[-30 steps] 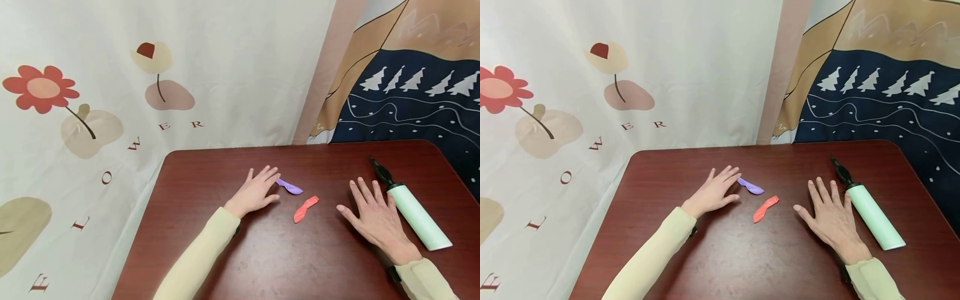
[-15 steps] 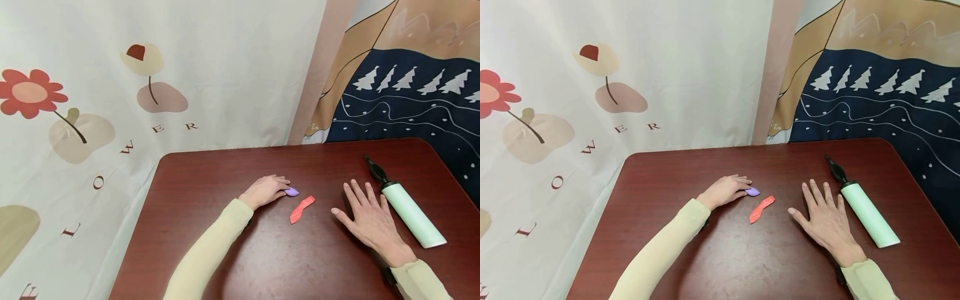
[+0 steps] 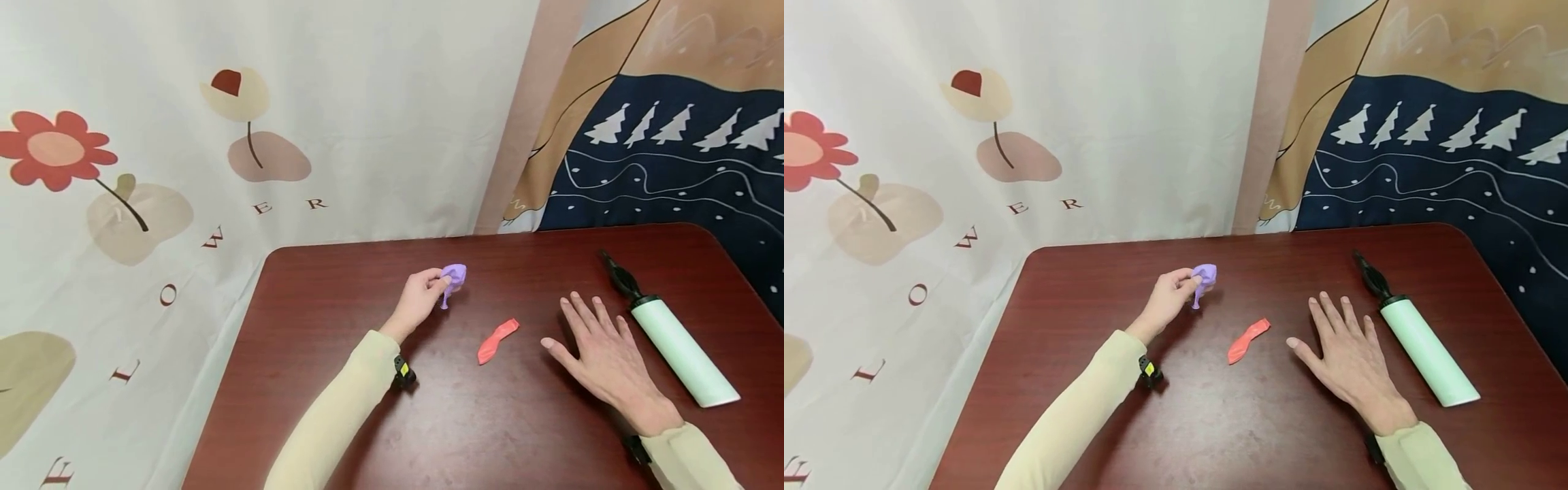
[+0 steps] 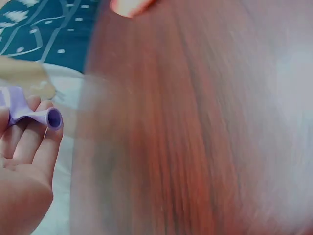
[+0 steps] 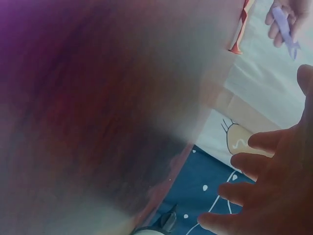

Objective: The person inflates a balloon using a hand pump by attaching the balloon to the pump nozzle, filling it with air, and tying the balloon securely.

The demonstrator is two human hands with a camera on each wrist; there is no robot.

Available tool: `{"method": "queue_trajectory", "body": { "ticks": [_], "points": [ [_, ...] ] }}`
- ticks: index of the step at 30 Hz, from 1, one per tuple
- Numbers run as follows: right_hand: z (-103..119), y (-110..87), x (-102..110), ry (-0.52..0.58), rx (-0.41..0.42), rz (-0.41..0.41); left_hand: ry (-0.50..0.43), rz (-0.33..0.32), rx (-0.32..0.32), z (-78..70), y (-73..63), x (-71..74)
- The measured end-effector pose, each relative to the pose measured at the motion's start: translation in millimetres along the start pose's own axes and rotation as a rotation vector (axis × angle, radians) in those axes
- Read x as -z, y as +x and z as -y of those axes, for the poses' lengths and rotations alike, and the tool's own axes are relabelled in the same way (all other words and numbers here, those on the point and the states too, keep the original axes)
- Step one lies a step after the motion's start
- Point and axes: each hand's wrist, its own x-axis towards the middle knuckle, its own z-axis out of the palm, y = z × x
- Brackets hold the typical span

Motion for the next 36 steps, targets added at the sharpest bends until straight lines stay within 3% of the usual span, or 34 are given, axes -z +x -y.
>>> {"method": "queue_trajectory", "body": {
  "ticks": [4, 8, 12, 20, 26, 36],
  "points": [
    [-4.0, 0.8, 6.3, 0.018, -0.025, 0.012, -0.401, -0.014, 0.097, -2.4, -6.6, 0.5],
    [-18.6, 1.3, 19.3, 0.043, -0.070, -0.001, -0.654, -0.072, 0.166, -5.2, -14.0, 1.8],
    [-40.4, 1.3, 34.3, 0.045, -0.141, -0.021, -0.828, -0.132, 0.195, -9.9, -22.7, 5.6],
    [-76.8, 7.9, 43.4, 0.041, -0.272, 0.015, -0.937, -0.230, 0.201, -9.3, -41.9, 21.1],
    [-100.4, 2.2, 37.0, 0.013, -0.347, 0.041, -1.013, -0.267, 0.221, -4.1, -46.1, 23.0],
    [-107.8, -6.0, 31.8, -0.025, -0.405, 0.055, -1.043, -0.309, 0.229, -0.1, -47.4, 20.4]
  ]
}}
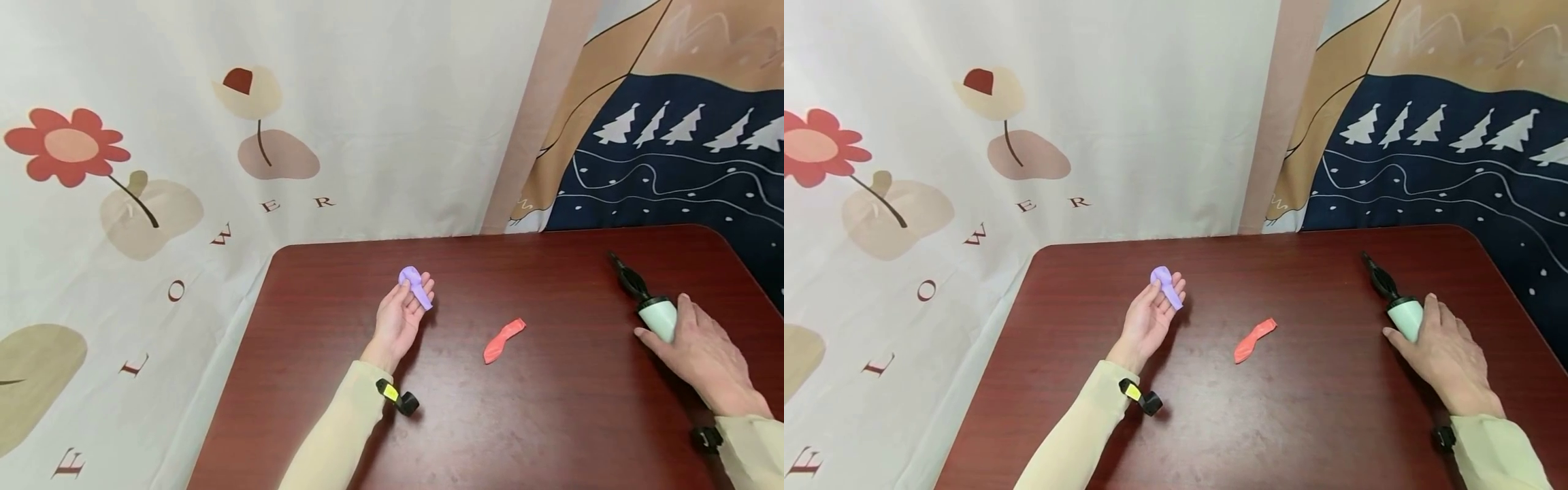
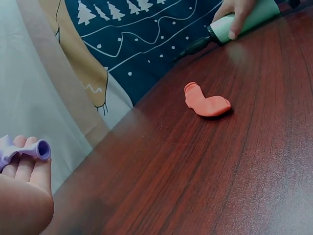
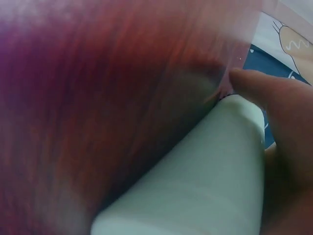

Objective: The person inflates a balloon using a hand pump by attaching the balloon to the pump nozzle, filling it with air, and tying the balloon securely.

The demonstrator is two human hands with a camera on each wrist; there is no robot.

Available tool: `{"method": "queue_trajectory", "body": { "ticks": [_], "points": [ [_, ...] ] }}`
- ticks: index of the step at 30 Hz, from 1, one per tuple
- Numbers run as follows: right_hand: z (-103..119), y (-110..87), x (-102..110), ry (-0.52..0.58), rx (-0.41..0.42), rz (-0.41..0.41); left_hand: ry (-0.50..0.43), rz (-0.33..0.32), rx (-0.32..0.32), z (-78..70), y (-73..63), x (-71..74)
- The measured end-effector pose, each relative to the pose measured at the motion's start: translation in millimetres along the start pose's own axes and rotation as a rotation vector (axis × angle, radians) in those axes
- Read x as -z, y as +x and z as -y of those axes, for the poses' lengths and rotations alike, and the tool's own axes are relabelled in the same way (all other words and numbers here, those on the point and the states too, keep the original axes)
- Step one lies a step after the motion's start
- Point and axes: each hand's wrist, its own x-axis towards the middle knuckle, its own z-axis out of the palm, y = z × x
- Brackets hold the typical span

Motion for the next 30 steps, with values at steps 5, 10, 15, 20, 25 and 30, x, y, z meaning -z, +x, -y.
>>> {"method": "queue_trajectory", "body": {
  "ticks": [5, 10, 15, 20, 25, 30],
  "points": [
    [2.5, 0.1, 0.5, -0.028, 0.003, -0.021, -0.008, -0.018, -0.002, 0.8, -0.1, -0.3],
    [3.8, -0.9, 4.8, -0.017, -0.030, 0.021, -0.030, -0.039, 0.001, 2.8, -1.5, -1.8],
    [11.3, -7.5, 7.6, 0.017, -0.025, 0.024, -0.024, -0.034, -0.004, 4.9, -3.2, -5.3],
    [31.5, -16.7, 11.3, 0.084, 0.036, 0.024, -0.035, -0.038, -0.024, 4.6, -3.3, -11.9],
    [60.3, -32.2, 10.4, 0.161, 0.135, 0.031, -0.079, -0.062, -0.033, 5.3, -1.2, -19.2],
    [87.8, -44.2, 4.7, 0.205, 0.221, 0.029, -0.129, -0.088, -0.041, 6.9, -0.3, -26.8]
  ]
}}
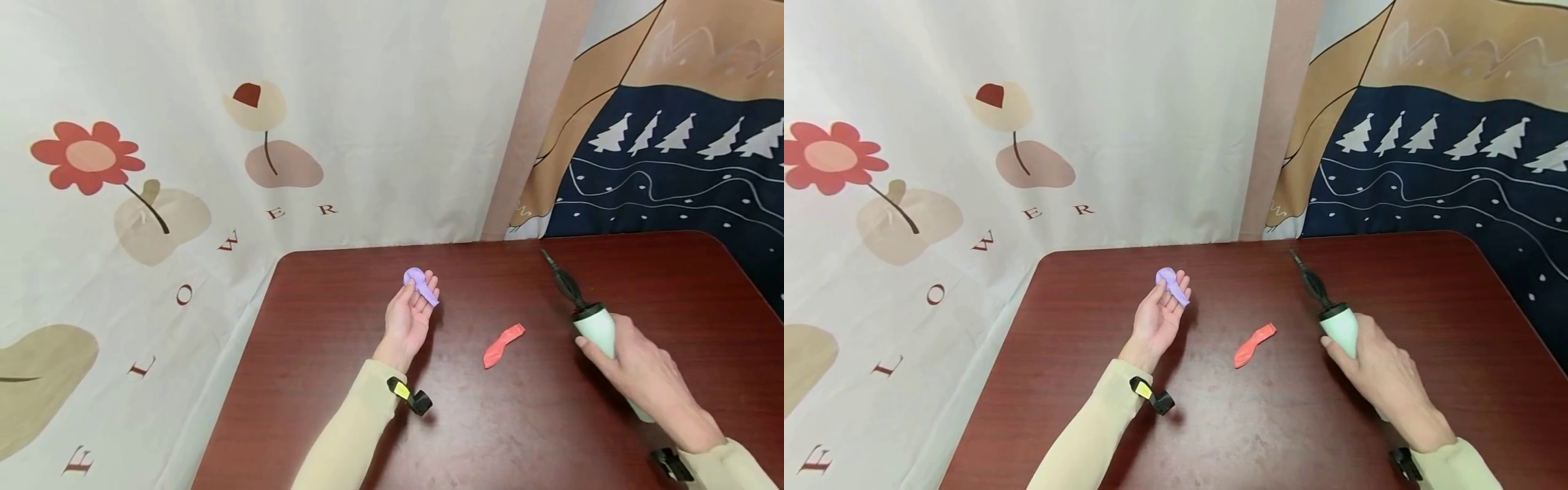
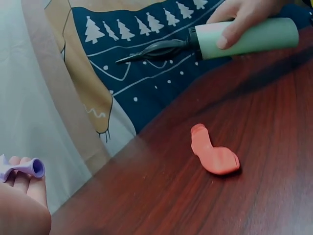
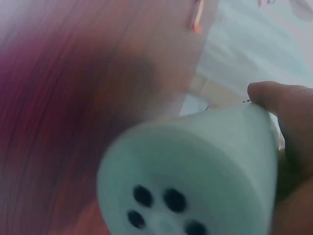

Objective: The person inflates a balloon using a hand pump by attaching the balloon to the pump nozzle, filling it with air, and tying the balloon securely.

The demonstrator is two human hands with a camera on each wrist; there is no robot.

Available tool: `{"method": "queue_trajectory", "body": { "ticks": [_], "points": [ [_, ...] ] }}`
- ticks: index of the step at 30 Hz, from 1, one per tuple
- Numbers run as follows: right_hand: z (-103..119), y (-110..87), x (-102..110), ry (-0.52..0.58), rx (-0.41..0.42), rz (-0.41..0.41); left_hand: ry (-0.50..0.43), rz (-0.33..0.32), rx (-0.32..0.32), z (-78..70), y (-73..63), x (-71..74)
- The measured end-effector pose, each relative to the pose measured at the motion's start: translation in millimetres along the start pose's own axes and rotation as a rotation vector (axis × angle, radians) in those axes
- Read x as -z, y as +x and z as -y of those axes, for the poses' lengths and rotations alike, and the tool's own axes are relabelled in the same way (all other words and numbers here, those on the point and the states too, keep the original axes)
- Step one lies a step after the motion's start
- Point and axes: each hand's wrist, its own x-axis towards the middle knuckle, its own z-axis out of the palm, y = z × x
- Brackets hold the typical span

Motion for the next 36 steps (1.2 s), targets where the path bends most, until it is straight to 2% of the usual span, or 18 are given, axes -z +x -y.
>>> {"method": "queue_trajectory", "body": {
  "ticks": [4, 10, 16, 20, 28, 36],
  "points": [
    [19.9, -2.7, -10.2, 0.034, 0.052, 0.029, -0.054, -0.018, 0.004, 0.4, 0.3, -3.7],
    [43.8, -7.4, -23.5, 0.127, 0.078, 0.161, -0.112, -0.033, 0.007, 0.6, 1.3, -5.9],
    [61.9, -14.9, -35.5, 0.191, 0.093, 0.255, -0.142, -0.041, 0.015, 0.8, 0.6, -6.4],
    [68.3, -16.6, -43.1, 0.195, 0.130, 0.287, -0.153, -0.043, 0.014, 0.8, 0.5, -6.2],
    [74.2, -18.2, -53.6, 0.163, 0.216, 0.238, -0.161, -0.034, 0.025, 3.4, -1.4, -8.2],
    [80.3, -15.2, -56.6, 0.178, 0.216, 0.233, -0.155, -0.038, 0.039, 6.9, -4.1, -9.4]
  ]
}}
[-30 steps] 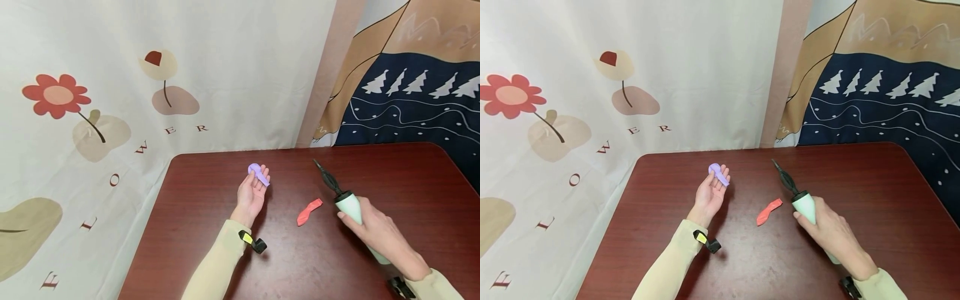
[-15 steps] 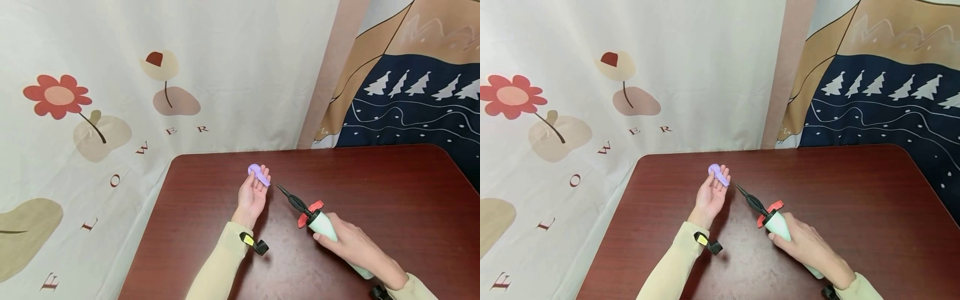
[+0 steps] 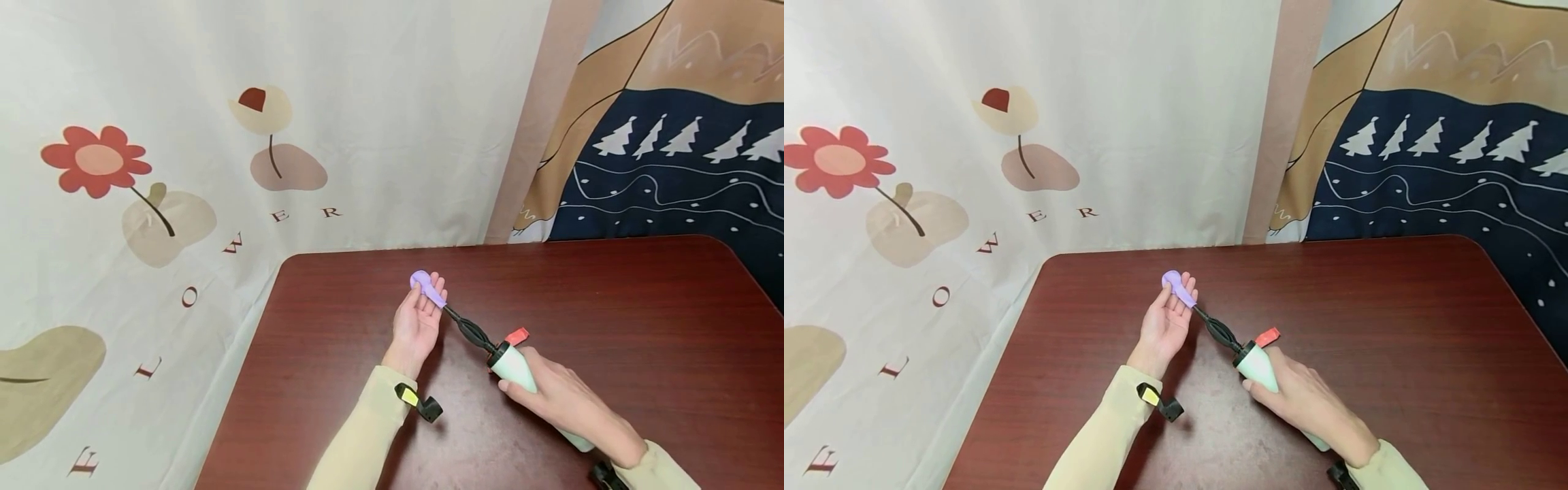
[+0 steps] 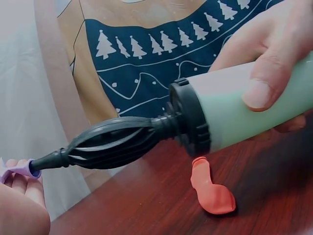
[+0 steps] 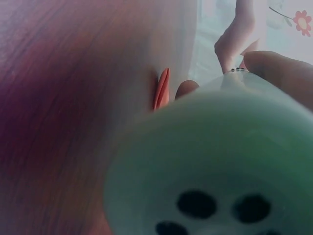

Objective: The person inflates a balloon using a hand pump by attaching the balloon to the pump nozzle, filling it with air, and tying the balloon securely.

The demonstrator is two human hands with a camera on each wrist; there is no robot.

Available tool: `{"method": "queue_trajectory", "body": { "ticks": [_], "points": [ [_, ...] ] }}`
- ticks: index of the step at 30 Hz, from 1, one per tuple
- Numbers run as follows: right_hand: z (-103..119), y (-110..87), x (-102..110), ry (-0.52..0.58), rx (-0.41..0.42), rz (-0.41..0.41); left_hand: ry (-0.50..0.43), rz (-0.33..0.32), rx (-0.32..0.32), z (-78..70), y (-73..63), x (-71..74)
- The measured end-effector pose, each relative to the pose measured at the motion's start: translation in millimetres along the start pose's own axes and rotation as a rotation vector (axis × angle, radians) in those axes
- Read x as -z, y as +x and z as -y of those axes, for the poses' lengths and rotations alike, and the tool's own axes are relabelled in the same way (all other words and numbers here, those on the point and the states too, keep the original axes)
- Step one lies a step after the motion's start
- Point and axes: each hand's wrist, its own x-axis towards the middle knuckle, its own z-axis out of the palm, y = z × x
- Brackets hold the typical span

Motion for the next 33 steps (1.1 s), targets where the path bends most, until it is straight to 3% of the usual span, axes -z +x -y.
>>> {"method": "queue_trajectory", "body": {
  "ticks": [9, 17, 27, 33],
  "points": [
    [2.4, 5.5, -2.0, 0.009, -0.017, -0.008, 0.009, 0.045, 0.010, 3.2, -5.1, -2.6],
    [5.1, 9.9, -3.2, 0.025, -0.017, -0.026, 0.096, 0.111, -0.007, 8.2, -10.8, -3.5],
    [11.9, 12.2, -4.7, 0.071, -0.006, -0.086, 0.226, 0.353, -0.121, 8.8, -22.1, -8.1],
    [15.7, 13.5, -4.5, 0.109, 0.020, -0.120, 0.342, 0.456, -0.080, 9.4, -27.9, -14.8]
  ]
}}
